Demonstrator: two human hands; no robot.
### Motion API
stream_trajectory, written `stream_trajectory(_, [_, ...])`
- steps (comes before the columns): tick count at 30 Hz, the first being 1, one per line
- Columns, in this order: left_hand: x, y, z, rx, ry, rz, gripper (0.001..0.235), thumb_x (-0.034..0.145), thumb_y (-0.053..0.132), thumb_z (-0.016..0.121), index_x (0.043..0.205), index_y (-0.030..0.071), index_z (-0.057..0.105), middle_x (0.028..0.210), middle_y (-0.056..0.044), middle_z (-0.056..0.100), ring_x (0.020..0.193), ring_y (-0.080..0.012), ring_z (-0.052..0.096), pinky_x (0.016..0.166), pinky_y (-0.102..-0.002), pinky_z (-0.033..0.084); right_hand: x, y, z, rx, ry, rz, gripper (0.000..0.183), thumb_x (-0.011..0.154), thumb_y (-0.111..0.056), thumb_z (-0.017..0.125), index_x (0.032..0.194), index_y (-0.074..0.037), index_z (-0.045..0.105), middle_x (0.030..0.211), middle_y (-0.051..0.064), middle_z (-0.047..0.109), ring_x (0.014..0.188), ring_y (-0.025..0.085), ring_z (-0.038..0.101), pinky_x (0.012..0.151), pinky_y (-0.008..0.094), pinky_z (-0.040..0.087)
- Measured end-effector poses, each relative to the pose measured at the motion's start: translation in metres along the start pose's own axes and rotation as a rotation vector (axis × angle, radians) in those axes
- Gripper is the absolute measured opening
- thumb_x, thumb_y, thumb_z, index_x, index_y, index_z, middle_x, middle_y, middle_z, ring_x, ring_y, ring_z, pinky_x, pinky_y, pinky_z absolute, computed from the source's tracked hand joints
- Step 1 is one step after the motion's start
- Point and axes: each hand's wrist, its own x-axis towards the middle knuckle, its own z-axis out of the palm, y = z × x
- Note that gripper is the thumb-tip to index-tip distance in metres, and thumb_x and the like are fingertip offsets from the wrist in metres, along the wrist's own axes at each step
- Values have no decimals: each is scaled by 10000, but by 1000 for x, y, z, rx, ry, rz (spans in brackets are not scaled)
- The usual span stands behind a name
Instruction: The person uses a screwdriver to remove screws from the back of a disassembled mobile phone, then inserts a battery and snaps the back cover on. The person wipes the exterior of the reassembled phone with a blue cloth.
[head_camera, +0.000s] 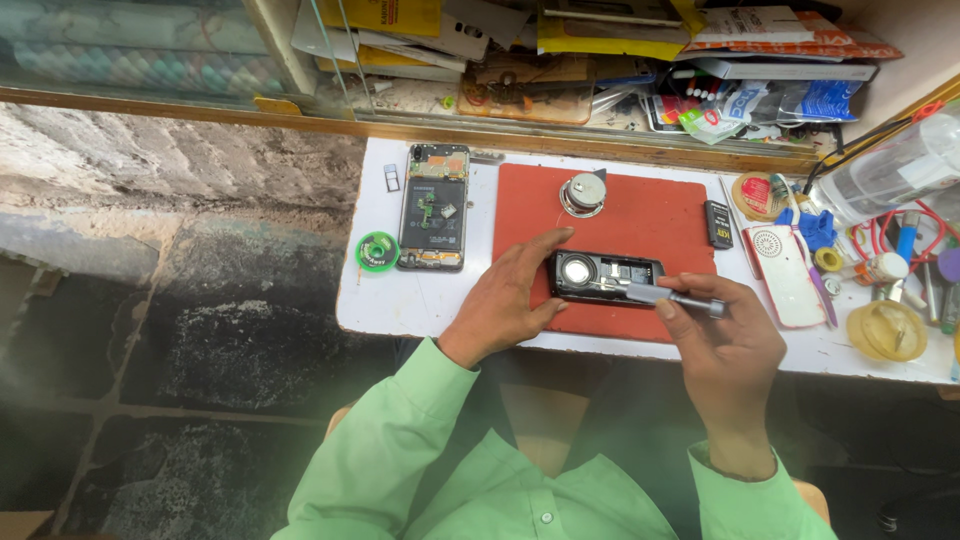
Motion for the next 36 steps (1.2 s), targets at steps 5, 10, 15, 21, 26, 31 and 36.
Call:
stream_trajectory(5, [1,-5,-5,-116,-5,-67,770,742,-13,643,1477,110,448,1440,-131,576,1310,-303,586,1125,-402,475,-10,23,-12,99,100,54,329,960,83,694,1264,69,569,1175,200,699,992,177,695,892,279,584])
stream_trajectory(10, [0,-7,0,-37,110,51,720,784,29,678,1465,74,451,1539,-174,511,1422,-358,478,1188,-429,410,-17,45,-19,246,134,53,320,970,97,684,1268,61,573,1178,209,696,964,191,696,893,311,589])
stream_trajectory(15, [2,-4,6,128,36,-4,809,790,276,841,1464,65,446,1405,-163,572,1364,-366,467,1124,-446,406,-20,58,-28,312,197,71,332,1000,88,669,1314,30,580,1159,183,688,950,199,685,871,325,590])
stream_trajectory(21, [6,2,3,171,71,96,556,885,310,772,1344,63,580,1329,-122,657,1276,-354,529,1066,-457,443,-19,62,-40,396,259,41,374,1020,93,657,1364,0,546,1173,167,691,1002,221,698,866,342,598])
stream_trajectory(26, [26,4,4,265,68,8,320,992,381,650,1072,72,644,916,-134,706,910,-362,631,803,-499,489,-21,62,-48,387,272,14,364,1041,88,659,1377,8,545,1132,167,685,1025,228,696,873,355,597])
stream_trajectory(31, [47,-5,2,302,31,-148,368,1068,406,494,977,65,600,727,-195,674,732,-444,636,640,-576,463,-21,64,-52,385,290,22,359,1038,85,658,1371,12,545,1117,171,690,992,232,696,847,356,591])
stream_trajectory(36, [55,-13,4,309,29,-222,355,1042,411,518,1044,63,587,750,-209,693,760,-441,660,656,-576,476,-21,67,-55,381,290,11,355,1046,88,661,1375,18,547,1107,177,687,934,223,694,850,359,592])
